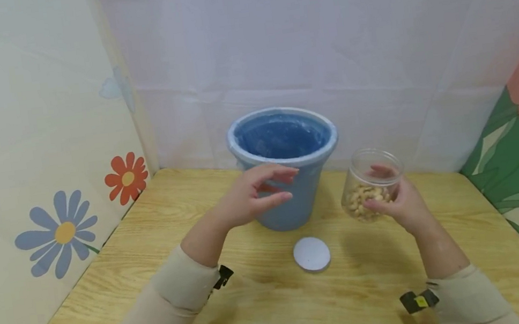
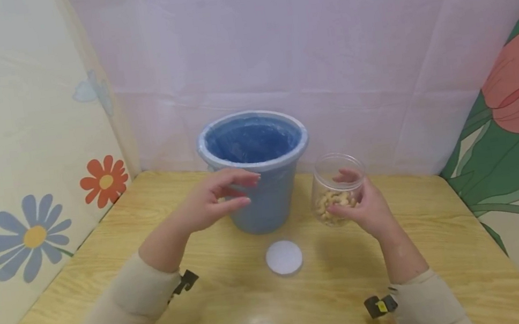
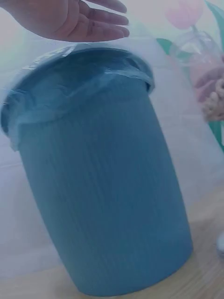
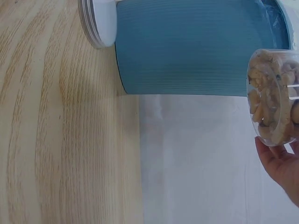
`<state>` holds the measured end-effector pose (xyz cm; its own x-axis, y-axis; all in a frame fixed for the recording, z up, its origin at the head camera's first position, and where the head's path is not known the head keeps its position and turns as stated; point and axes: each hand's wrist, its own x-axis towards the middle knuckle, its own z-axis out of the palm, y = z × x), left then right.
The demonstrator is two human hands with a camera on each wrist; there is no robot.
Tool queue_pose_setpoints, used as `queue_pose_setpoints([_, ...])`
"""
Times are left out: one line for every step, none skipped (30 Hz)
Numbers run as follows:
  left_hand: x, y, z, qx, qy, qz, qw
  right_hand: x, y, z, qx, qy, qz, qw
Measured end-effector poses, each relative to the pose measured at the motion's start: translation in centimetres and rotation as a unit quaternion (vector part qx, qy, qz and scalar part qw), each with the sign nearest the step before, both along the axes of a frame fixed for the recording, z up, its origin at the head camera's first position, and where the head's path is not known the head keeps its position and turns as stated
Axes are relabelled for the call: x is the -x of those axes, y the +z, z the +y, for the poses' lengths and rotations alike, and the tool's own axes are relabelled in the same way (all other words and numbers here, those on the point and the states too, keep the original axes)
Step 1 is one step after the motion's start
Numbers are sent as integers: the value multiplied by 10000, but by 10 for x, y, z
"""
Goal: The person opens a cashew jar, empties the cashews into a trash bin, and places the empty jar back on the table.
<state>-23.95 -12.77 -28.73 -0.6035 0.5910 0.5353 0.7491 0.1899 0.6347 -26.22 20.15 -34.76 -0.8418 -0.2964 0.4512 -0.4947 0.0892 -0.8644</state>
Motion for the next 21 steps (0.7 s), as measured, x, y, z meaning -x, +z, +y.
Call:
queue_pose_setpoints([0, 3, -4, -74, 61, 39, 9999, 0, 0, 0, -3, 7, -13, 10000])
queue_pose_setpoints([1, 5, -7, -162, 105, 63, 9998, 0, 1, 0, -5, 7, -27, 10000])
queue_pose_setpoints([1, 8, -11, -234, 175, 104, 9995, 0, 1, 0, -8, 7, -33, 10000])
queue_pose_setpoints([0, 11, -14, -310, 284, 117, 9990, 0, 1, 0, -1, 15, -38, 10000])
queue_pose_setpoints([1, 14, -17, -402, 383, 128, 9984, 0, 1, 0, -6, 16, -38, 10000])
queue_pose_setpoints([1, 17, -19, -492, 480, 121, 9976, 0, 1, 0, -10, 10, -34, 10000])
queue_pose_setpoints([2, 19, -22, -615, 562, 76, 9965, 0, 1, 0, -9, 6, -31, 10000])
queue_pose_setpoints([3, 21, -24, -741, 649, 16, 9951, 0, 1, 0, -7, 0, -27, 10000])
queue_pose_setpoints([4, 23, -26, -874, 755, -34, 9933, 0, 1, 0, -3, 0, -27, 10000])
queue_pose_setpoints([6, 25, -29, -1042, 843, -97, 9909, 0, 0, 0, 3, 3, -33, 10000])
queue_pose_setpoints([8, 26, -31, -1217, 933, -169, 9880, 0, 0, 0, 19, 12, -40, 10000])
queue_pose_setpoints([10, 27, -34, -1391, 1017, -243, 9847, 0, 0, 0, 34, 30, -52, 10000])
queue_pose_setpoints([13, 28, -36, -1544, 1125, -294, 9811, 0, 1, 0, 31, 38, -60, 10000])
queue_pose_setpoints([16, 28, -38, -1685, 1247, -326, 9772, 0, 1, 0, 32, 46, -70, 10000])
queue_pose_setpoints([19, 28, -41, -1823, 1359, -352, 9732, 0, 1, 0, 35, 56, -79, 9999])
queue_pose_setpoints([23, 28, -43, -1962, 1453, -385, 9690, 0, 1, 0, 25, 57, -84, 9999])
queue_pose_setpoints([27, 28, -46, -2075, 1565, -434, 9647, 0, 1, 0, 25, 66, -95, 9999])
queue_pose_setpoints([31, 28, -49, -2189, 1670, -486, 9601, 0, 1, 0, 22, 72, -109, 9999])
queue_pose_setpoints([34, 28, -52, -2278, 1795, -559, 9554, -1, 1, 0, 23, 70, -116, 9999])
queue_pose_setpoints([38, 27, -54, -2385, 1889, -640, 9504, -1, 1, 0, 38, 72, -127, 9999])
queue_pose_setpoints([41, 26, -57, -2465, 1977, -731, 9459, -1, 1, 0, 54, 79, -142, 9999])
